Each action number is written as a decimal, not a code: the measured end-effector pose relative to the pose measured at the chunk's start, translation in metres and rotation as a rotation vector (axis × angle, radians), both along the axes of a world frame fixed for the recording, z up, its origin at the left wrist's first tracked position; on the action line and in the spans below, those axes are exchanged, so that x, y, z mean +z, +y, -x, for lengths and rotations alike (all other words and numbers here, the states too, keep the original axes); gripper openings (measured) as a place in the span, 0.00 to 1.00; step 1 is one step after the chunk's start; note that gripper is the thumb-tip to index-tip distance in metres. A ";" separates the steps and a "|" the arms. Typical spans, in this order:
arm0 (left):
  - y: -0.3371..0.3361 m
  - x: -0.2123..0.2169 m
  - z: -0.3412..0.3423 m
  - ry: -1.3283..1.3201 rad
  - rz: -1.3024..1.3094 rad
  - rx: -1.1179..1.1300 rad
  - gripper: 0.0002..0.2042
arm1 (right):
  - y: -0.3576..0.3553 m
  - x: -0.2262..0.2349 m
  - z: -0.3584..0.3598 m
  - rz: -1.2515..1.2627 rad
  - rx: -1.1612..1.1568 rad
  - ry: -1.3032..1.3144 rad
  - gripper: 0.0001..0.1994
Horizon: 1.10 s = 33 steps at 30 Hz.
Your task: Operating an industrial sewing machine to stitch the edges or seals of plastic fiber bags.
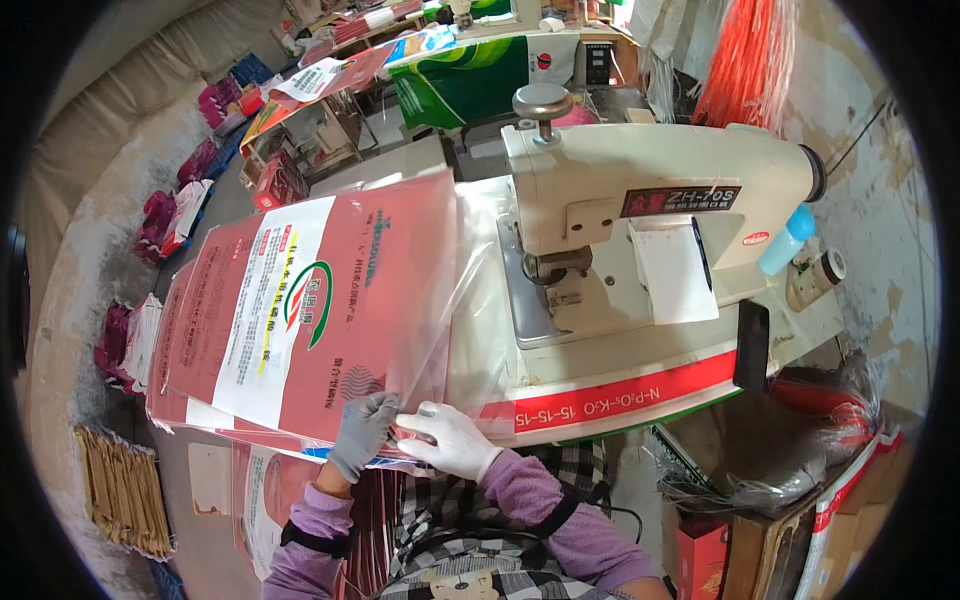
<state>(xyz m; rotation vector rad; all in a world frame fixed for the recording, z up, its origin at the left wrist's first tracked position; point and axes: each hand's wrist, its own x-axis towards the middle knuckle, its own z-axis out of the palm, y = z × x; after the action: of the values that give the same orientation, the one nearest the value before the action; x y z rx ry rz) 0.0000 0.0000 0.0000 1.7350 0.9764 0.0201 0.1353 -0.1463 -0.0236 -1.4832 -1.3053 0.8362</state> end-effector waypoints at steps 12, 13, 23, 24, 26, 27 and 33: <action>-0.071 0.114 0.189 0.548 -0.886 -0.487 0.09 | 0.073 0.035 -0.007 0.180 0.437 -0.573 0.13; -0.080 0.124 0.195 0.536 -0.941 -0.426 0.11 | 0.079 -0.019 -0.047 0.265 -0.279 -0.587 0.12; -0.077 0.106 0.194 0.101 -1.073 -0.010 0.05 | 0.028 0.040 -0.063 -0.415 -1.361 -0.091 0.26; -0.077 0.107 0.193 0.121 -1.034 0.098 0.03 | 0.021 0.032 -0.074 -0.451 -0.986 -0.503 0.21; -0.073 0.113 0.187 0.131 -0.988 0.195 0.03 | 0.029 0.010 -0.087 -0.405 -0.527 -0.799 0.10; -0.070 0.122 0.180 0.136 -0.853 0.279 0.04 | 0.033 -0.002 -0.094 -0.398 -0.531 -0.808 0.10; -0.056 0.123 0.216 0.337 -0.982 0.000 0.09 | 0.057 -0.012 -0.107 -0.096 -0.721 -0.383 0.05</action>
<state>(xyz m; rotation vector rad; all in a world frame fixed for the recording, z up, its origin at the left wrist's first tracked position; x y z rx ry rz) -0.2165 -0.0564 0.1233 2.6935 1.3313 0.2496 0.2426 -0.0889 -0.0356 -1.9108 -0.9297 0.0205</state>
